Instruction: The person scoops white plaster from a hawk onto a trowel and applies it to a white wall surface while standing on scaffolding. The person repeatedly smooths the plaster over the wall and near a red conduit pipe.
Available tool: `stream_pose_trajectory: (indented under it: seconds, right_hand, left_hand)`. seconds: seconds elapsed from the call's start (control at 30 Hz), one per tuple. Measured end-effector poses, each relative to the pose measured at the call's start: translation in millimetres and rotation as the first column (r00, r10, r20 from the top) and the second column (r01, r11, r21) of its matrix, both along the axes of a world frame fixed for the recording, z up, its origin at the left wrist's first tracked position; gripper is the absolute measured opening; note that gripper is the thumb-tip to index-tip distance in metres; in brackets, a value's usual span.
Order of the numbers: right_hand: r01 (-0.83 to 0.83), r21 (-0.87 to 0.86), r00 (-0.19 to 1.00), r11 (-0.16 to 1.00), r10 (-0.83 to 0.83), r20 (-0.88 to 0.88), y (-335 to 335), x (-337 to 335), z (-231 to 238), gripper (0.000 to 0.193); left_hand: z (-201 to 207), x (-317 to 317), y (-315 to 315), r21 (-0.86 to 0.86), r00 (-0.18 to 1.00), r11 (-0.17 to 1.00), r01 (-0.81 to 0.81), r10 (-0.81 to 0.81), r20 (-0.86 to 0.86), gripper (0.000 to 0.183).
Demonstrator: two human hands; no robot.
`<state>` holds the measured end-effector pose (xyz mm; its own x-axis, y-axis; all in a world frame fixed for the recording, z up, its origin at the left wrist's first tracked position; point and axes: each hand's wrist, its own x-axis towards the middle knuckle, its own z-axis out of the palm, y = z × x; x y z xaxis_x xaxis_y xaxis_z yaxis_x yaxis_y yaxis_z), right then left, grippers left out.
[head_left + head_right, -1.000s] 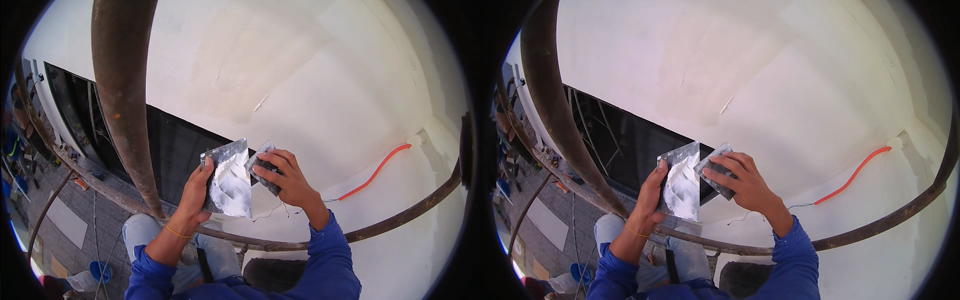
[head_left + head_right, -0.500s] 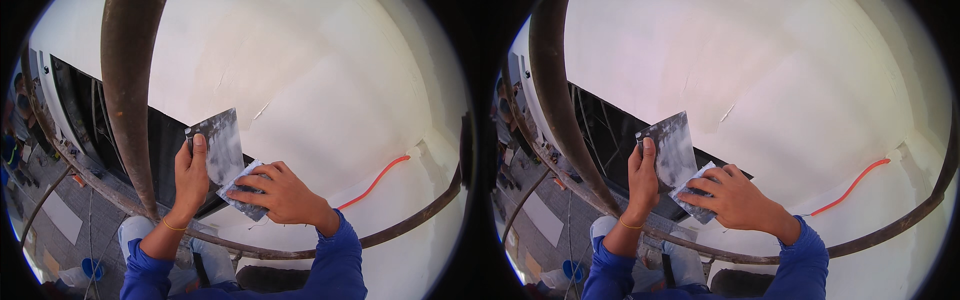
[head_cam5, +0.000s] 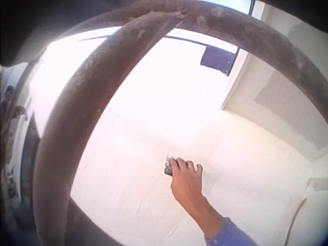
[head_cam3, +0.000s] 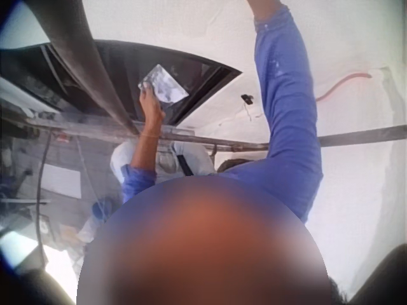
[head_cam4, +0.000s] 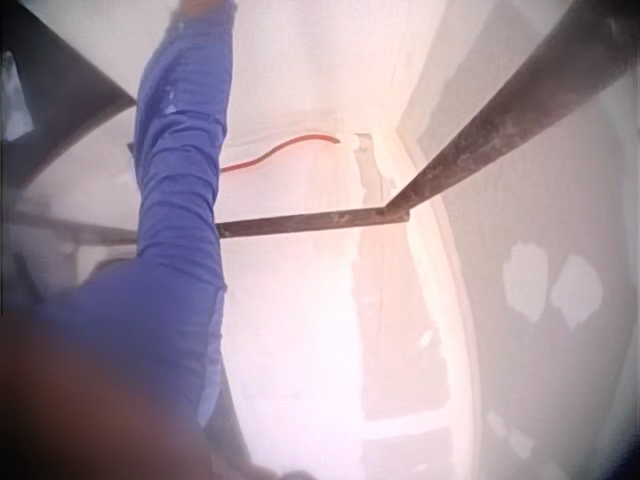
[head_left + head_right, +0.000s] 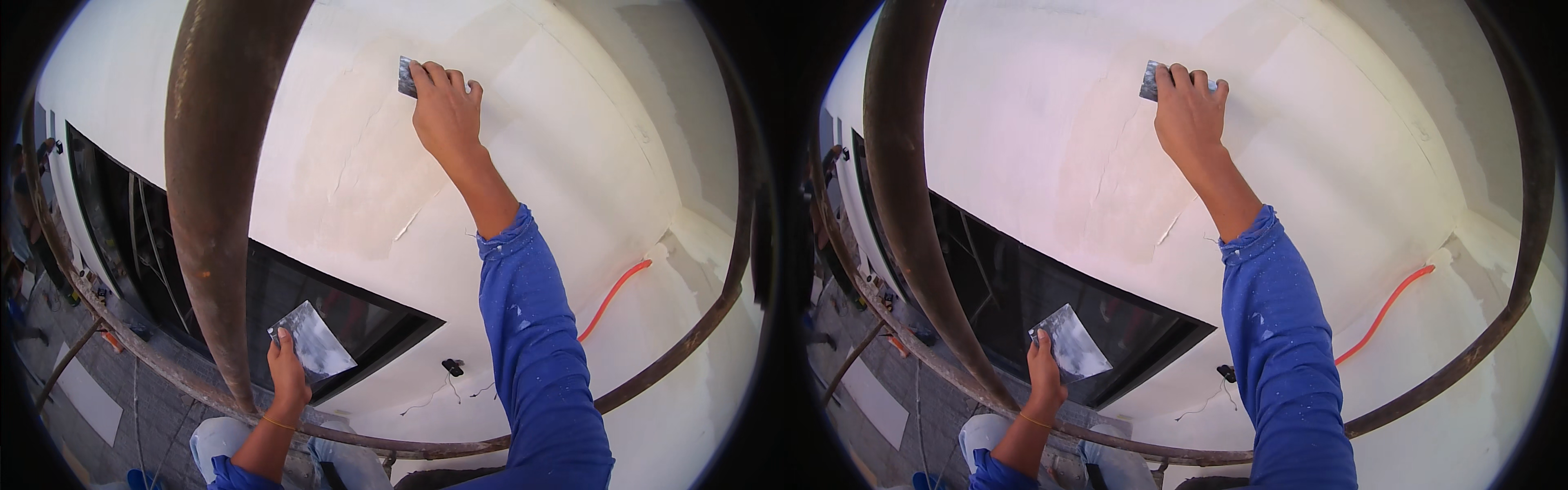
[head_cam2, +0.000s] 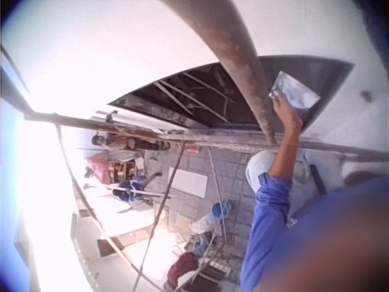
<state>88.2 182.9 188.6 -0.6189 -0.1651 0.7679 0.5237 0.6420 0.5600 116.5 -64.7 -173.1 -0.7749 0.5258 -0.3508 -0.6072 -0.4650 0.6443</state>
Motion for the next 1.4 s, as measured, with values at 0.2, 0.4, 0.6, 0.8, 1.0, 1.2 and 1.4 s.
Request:
stream_pose_trajectory:
  seconds: [0.2, 0.4, 0.6, 0.8, 1.0, 1.2, 1.4]
  right_hand:
    - [0.124, 0.059, 0.985, 0.991, -0.116, -0.124, 21, -43, 17, 0.050]
    - [0.156, 0.078, 0.977, 0.985, -0.142, -0.159, 25, -53, 18, 0.050]
    - [0.130, 0.089, 0.974, 0.988, -0.110, -0.200, 32, -58, 15, 0.050]
    - [0.119, 0.054, 0.982, 0.991, -0.110, -0.153, 36, -65, 11, 0.050]
    - [-0.063, -0.018, 0.996, 0.998, 0.062, -0.061, 31, -69, -54, 0.049]
    - [-0.194, -0.113, 0.980, 0.974, 0.198, 0.028, 21, -58, -179, 0.050]
    - [-0.119, -0.041, 0.940, 0.992, 0.126, 0.316, 38, -44, -308, 0.054]
  left_hand:
    - [-4, -7, -8, -0.050, 0.999, 0.999, -0.009, 0.007, -0.045, 0.039]
    - [-12, -8, -6, -0.081, 1.000, 0.997, 0.002, -0.004, -0.028, 0.038]
    - [-21, -11, -4, -0.032, 0.999, 0.999, 0.023, -0.024, -0.033, 0.038]
    - [-44, -9, 5, -0.123, 0.999, 0.992, -0.008, 0.012, 0.032, 0.038]
    - [-57, -9, 10, -0.185, 0.999, 0.982, -0.030, 0.036, 0.031, 0.038]
    - [-56, -8, -1, -0.099, 0.997, 0.994, -0.050, 0.055, 0.048, 0.037]
    - [-38, -7, -8, -0.128, 0.993, 0.986, -0.107, 0.112, 0.035, 0.038]
